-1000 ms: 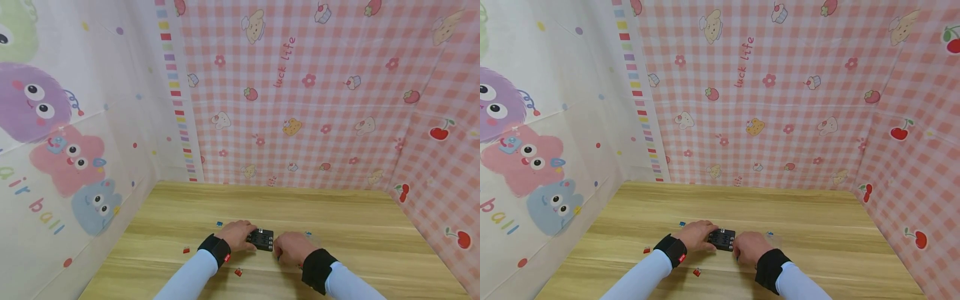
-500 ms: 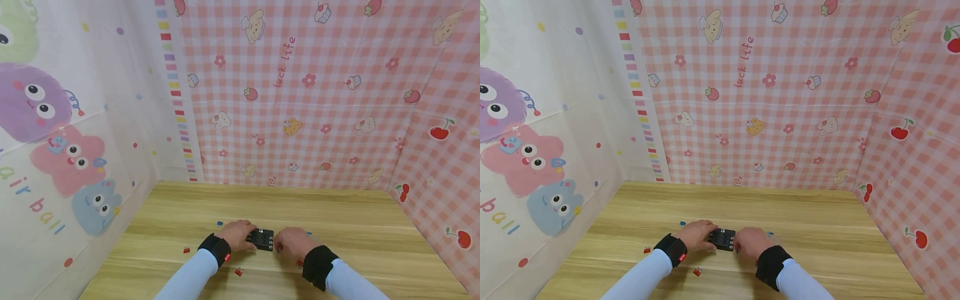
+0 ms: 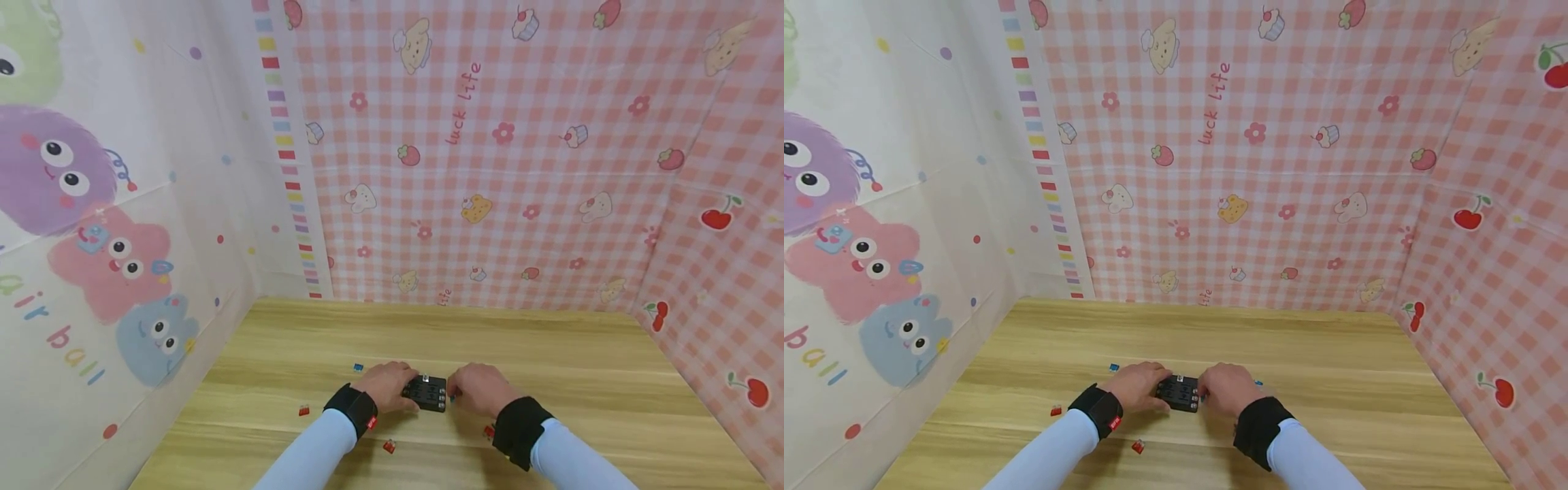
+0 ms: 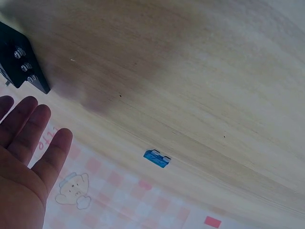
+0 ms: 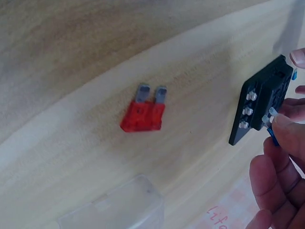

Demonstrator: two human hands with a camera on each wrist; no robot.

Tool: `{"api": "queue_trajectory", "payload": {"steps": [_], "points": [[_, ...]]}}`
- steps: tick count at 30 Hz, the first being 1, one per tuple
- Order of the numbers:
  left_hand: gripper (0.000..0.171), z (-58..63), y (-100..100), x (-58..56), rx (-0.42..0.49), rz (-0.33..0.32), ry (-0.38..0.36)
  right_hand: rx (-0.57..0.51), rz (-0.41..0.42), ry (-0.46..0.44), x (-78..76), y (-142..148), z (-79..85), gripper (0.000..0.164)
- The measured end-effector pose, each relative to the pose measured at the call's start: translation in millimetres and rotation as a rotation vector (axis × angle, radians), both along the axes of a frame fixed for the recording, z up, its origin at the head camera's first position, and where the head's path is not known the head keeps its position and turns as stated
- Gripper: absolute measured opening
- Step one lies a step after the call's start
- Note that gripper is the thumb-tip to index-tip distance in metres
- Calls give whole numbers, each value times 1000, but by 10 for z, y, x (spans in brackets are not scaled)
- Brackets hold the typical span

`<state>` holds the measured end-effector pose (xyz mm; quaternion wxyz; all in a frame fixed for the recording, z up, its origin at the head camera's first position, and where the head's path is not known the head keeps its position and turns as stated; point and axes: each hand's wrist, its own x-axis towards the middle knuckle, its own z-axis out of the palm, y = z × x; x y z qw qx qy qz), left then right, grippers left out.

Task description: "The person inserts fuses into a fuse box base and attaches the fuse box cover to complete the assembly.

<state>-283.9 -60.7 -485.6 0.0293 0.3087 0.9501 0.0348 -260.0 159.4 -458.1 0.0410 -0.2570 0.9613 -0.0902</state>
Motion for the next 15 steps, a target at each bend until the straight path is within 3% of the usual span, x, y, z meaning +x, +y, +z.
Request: {"api": "queue_trajectory", "payload": {"steps": [15], "points": [[62,-38,35,-23,-12,-22,6,-63,-29,39,-76,-14,144,4]]}}
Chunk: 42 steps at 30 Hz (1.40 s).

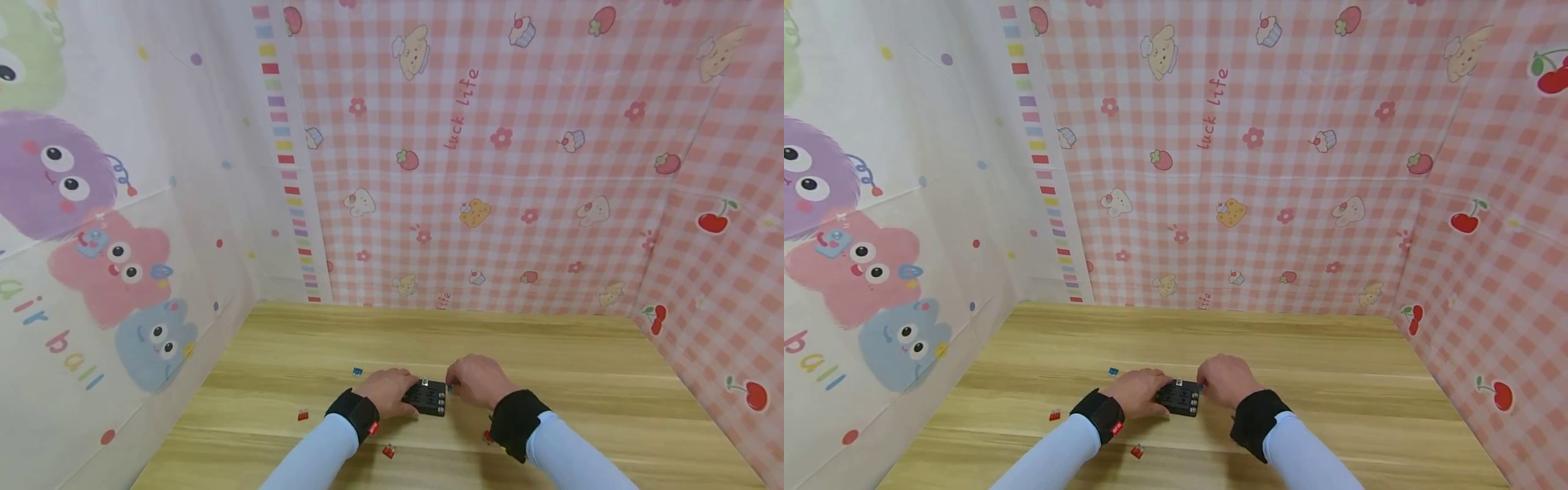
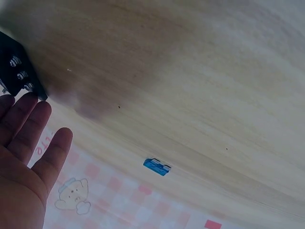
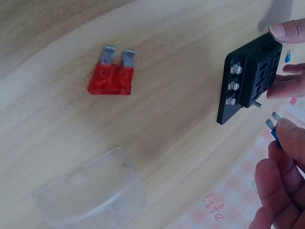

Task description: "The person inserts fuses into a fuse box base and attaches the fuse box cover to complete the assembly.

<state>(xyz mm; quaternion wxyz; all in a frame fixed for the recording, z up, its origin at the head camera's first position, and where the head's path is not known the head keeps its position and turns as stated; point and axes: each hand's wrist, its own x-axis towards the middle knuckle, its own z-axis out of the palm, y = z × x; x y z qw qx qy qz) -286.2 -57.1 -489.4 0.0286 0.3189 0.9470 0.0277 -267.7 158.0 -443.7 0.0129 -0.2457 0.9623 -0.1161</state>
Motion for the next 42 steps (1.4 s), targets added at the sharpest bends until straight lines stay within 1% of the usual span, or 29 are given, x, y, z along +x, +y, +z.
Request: {"api": "queue_trajectory", "payload": {"steps": [6,14,18,27,35,42], "points": [[57,-2,-1,1,-4,-10,11,22,0,28,-37,-29,32,4],[53,37,22,33,-9,6,47,24,-14,12,-85,-45,28,4],[51,18,24,25,-3,8,52,24,-18,15,-102,-54,26,4],[48,-41,39,10,-7,-9,76,-1,-21,6,-116,-80,11,5],[50,-38,51,12,-11,-25,59,-5,-23,13,-142,-110,-15,5],[50,-33,53,7,10,-23,37,-6,-28,20,-165,-135,-29,8]]}}
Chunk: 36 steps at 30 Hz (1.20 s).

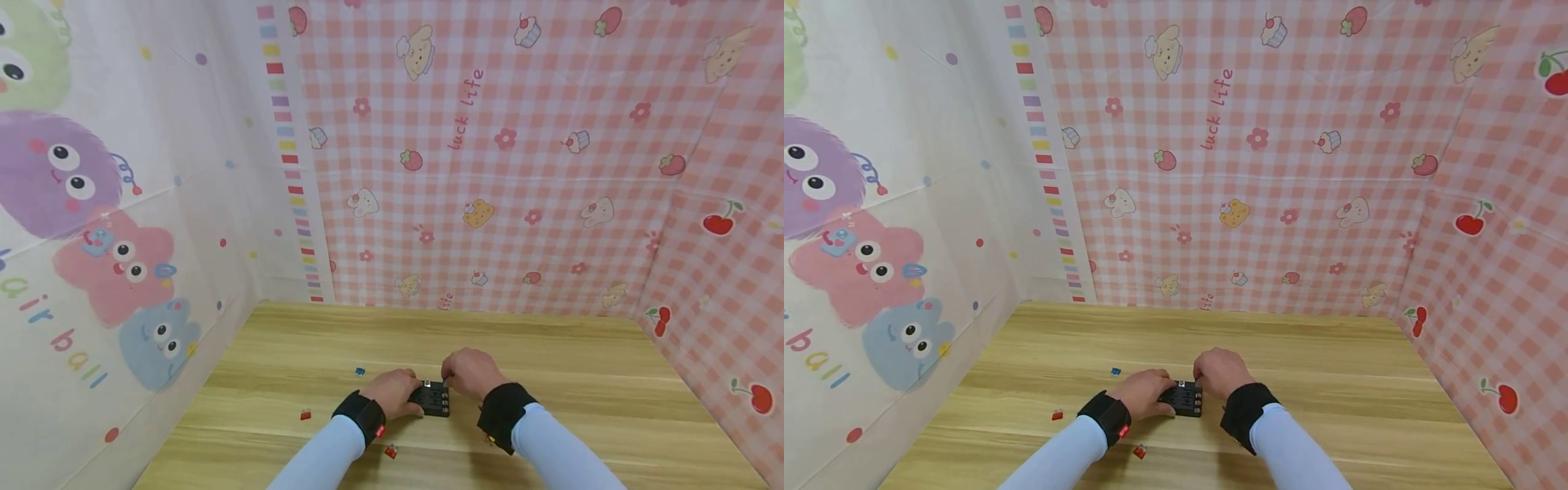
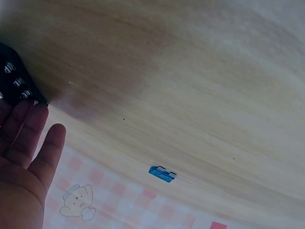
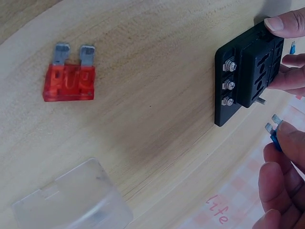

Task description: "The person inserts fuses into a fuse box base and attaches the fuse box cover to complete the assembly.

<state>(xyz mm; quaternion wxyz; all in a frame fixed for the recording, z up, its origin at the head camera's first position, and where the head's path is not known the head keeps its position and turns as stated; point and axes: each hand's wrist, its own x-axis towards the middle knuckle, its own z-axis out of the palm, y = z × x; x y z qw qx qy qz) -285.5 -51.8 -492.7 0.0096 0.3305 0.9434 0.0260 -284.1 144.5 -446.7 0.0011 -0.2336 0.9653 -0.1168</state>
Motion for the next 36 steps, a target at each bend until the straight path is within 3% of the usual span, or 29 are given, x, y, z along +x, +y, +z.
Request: {"api": "queue_trajectory", "payload": {"steps": [12,18,28,36], "points": [[47,-8,-1,-9,23,-31,18,34,23,27,-37,-66,0,6],[45,18,2,6,18,-5,-5,54,39,32,-60,-105,-26,5],[41,53,-14,11,19,-10,3,68,19,-10,-94,-177,-68,4],[42,13,-11,2,30,-16,12,46,-10,-45,-106,-186,-96,5]]}}
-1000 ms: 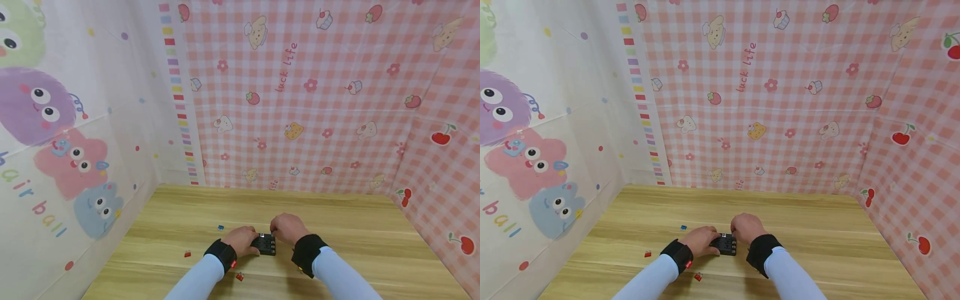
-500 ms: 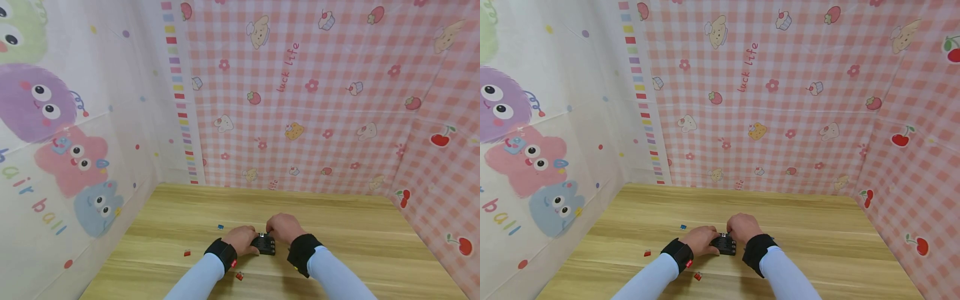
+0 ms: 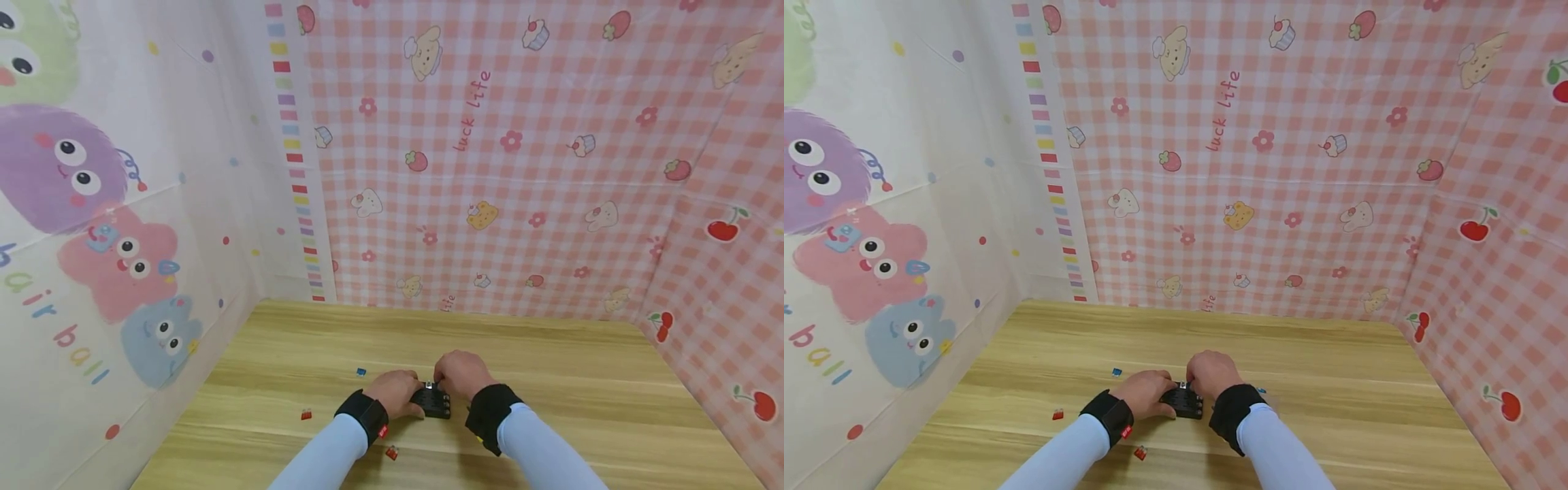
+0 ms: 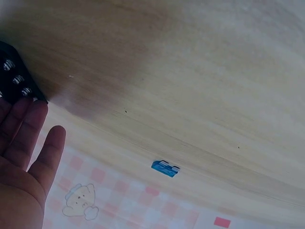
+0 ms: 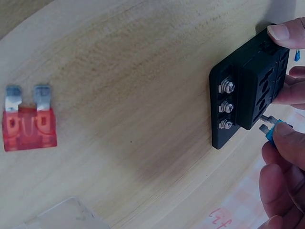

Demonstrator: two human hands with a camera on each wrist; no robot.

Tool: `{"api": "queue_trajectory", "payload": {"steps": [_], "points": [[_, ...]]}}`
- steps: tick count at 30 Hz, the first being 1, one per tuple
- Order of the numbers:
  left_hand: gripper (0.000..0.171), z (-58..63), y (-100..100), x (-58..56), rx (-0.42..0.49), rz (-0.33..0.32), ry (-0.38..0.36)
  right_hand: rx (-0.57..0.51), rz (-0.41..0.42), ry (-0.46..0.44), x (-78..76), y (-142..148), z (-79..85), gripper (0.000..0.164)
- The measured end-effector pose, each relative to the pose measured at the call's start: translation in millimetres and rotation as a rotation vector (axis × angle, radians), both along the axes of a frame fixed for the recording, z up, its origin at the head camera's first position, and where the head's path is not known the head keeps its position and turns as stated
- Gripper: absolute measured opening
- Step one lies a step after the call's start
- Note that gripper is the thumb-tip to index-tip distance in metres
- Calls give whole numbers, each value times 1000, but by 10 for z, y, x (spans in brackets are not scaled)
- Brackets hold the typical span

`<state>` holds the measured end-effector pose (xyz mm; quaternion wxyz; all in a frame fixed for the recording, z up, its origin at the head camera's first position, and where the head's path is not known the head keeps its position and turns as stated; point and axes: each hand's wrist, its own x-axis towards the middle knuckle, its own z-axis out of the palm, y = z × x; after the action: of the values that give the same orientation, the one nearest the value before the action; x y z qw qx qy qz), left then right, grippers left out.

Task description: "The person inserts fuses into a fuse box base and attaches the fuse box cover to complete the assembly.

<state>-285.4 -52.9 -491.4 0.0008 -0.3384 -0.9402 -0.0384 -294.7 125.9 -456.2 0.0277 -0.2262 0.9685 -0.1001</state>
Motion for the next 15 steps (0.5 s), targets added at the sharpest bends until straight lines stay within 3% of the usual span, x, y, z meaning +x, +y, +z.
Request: {"api": "queue_trajectory", "payload": {"steps": [15], "points": [[40,-16,5,-12,5,19,-18,-17,8,5,-11,-11,-23,5]]}}
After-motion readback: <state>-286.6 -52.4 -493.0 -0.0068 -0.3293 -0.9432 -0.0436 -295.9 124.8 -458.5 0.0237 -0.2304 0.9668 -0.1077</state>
